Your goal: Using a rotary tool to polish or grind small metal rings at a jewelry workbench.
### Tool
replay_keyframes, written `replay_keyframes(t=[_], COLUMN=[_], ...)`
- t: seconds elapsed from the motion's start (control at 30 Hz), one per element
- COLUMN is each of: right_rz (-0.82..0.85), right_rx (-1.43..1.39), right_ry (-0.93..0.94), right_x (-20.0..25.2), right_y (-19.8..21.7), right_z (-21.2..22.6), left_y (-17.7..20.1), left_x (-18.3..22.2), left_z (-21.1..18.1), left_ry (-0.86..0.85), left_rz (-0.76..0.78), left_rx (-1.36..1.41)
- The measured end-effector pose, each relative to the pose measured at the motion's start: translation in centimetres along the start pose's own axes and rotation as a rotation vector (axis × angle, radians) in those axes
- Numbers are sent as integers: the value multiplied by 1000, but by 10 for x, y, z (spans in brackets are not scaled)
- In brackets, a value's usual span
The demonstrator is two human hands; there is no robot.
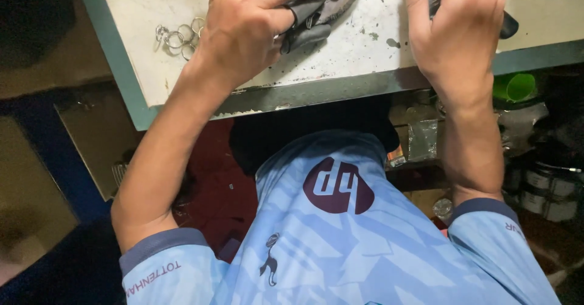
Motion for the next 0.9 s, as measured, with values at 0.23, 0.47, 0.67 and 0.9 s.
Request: replay_keyframes(t=[0.23, 0.47, 0.67, 0.9], right_rz=[-24, 1, -10, 106], right_rx=[94, 50, -195, -109], right_ry=[30, 44, 178, 329], right_x=[3, 7, 11, 12], right_y=[-2, -4, 9, 0], right_z=[-1, -5, 10, 31], left_y=[3, -1, -2, -29], left_x=[0, 2, 4, 18], left_z=[0, 4, 9, 25], left_ry=[-102, -101, -73, -38], left_rz=[-14, 20, 86, 127], left_rx=[106, 36, 10, -112])
Point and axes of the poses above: each hand's wrist, its own x-axis away from the middle knuckle, its own y-axis out of the back of the hand, z = x × y, the point moved 3 cm from there along -x, towards the middle knuckle, and after that the axes turned 14 degrees about y, right-handed, at the moved point
